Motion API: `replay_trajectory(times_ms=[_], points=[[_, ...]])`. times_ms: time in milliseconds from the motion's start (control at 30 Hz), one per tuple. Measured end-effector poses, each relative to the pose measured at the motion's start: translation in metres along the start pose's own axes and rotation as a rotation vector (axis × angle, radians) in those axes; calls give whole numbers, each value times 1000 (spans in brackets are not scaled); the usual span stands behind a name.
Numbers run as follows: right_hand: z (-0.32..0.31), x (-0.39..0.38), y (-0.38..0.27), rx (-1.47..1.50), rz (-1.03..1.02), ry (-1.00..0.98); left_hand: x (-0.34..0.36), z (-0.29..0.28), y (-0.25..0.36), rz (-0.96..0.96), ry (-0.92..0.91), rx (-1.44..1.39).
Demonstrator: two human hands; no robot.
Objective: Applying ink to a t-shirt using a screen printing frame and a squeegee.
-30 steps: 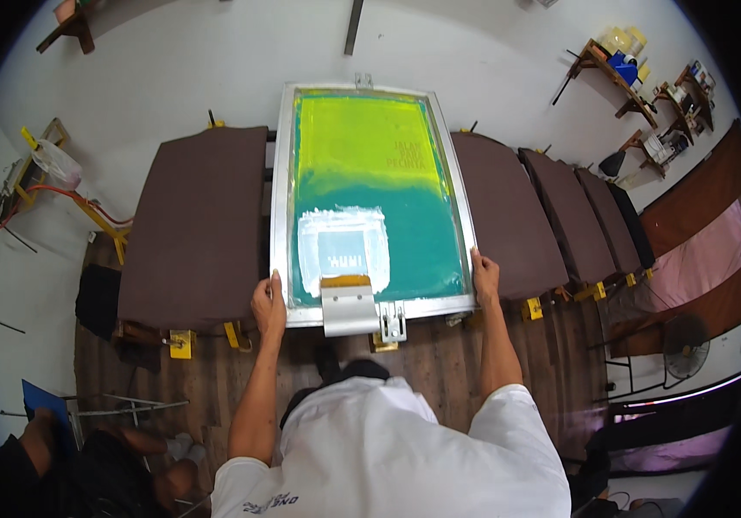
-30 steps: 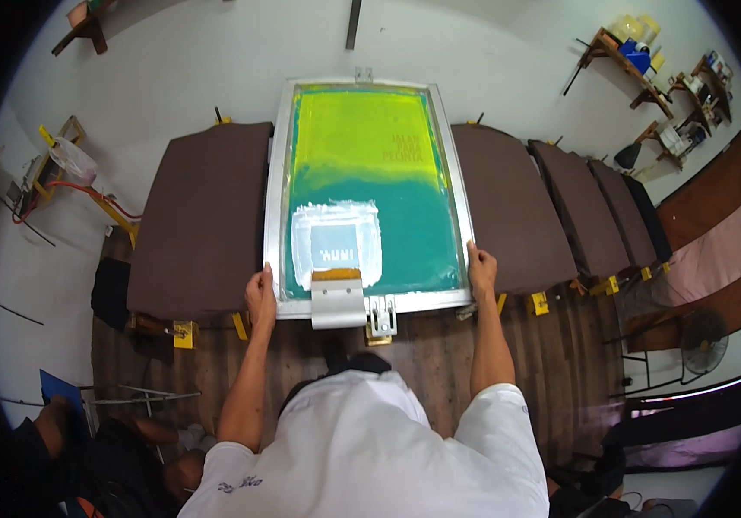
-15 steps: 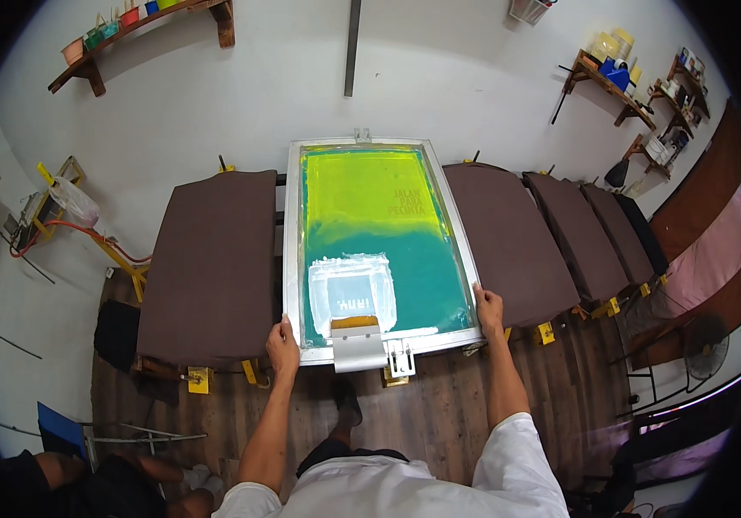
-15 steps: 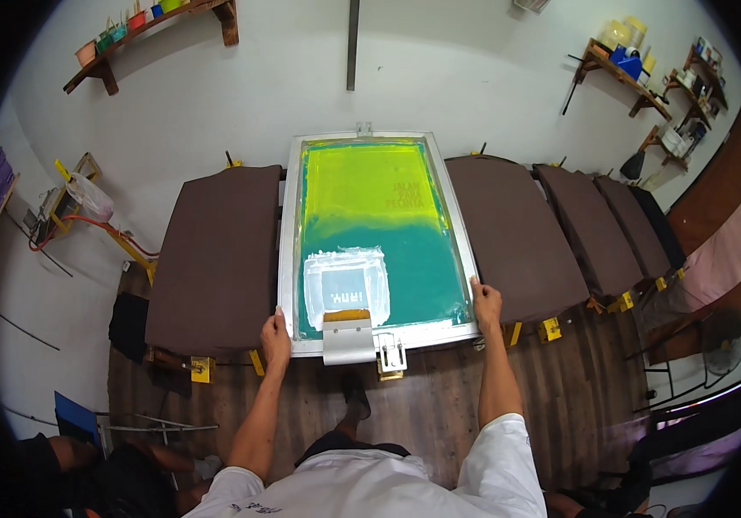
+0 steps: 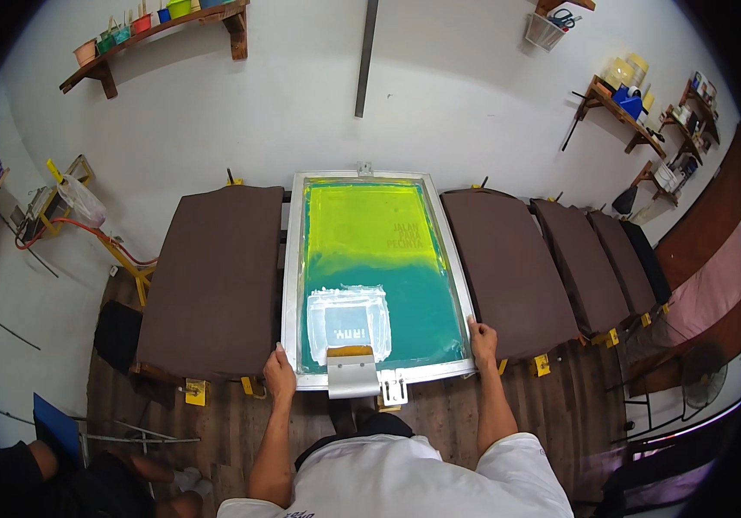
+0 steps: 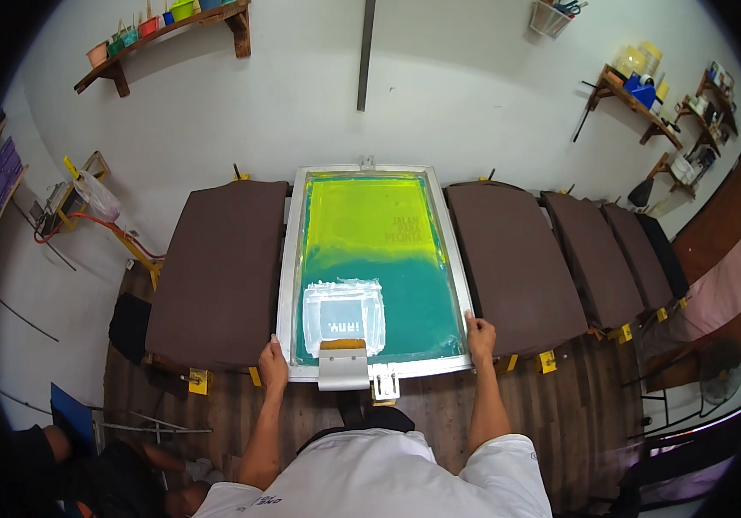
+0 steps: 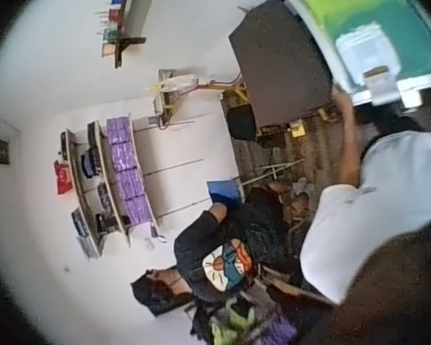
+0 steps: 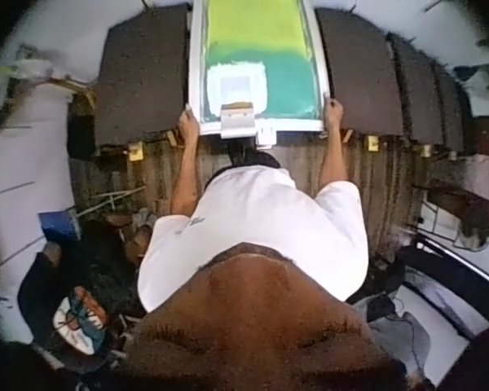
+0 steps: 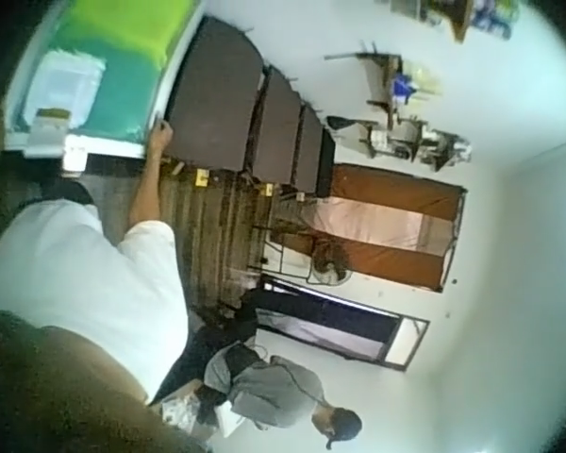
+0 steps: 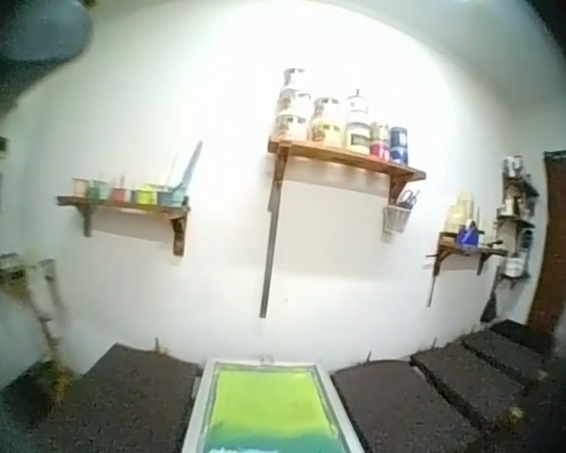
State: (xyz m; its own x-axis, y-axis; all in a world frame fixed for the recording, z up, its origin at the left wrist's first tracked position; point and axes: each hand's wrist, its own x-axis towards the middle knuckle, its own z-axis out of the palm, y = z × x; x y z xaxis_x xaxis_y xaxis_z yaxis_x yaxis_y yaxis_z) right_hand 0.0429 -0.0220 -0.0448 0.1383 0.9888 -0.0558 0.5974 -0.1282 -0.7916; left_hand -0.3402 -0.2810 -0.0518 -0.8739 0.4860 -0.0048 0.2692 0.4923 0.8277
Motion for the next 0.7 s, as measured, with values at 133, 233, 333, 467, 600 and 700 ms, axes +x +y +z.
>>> replay_trajectory(times_ms=[133, 233, 333, 467, 600, 700], points=[[-3, -3, -3, 67, 4, -59, 1, 1, -7, -33, -21, -9], [1, 7, 7, 56, 3, -55, 2, 3, -2, -32, -1, 28], [9, 1, 13, 119, 3, -47, 5, 1, -5, -64, -34, 22], [23, -6, 19, 191, 65, -65, 12, 2, -20, -25, -2, 92], [18, -3, 22, 220, 109, -96, 6, 9, -27, -48, -30, 50], [18, -12, 22, 307, 115, -127, 9, 0, -24, -58, -79, -14]])
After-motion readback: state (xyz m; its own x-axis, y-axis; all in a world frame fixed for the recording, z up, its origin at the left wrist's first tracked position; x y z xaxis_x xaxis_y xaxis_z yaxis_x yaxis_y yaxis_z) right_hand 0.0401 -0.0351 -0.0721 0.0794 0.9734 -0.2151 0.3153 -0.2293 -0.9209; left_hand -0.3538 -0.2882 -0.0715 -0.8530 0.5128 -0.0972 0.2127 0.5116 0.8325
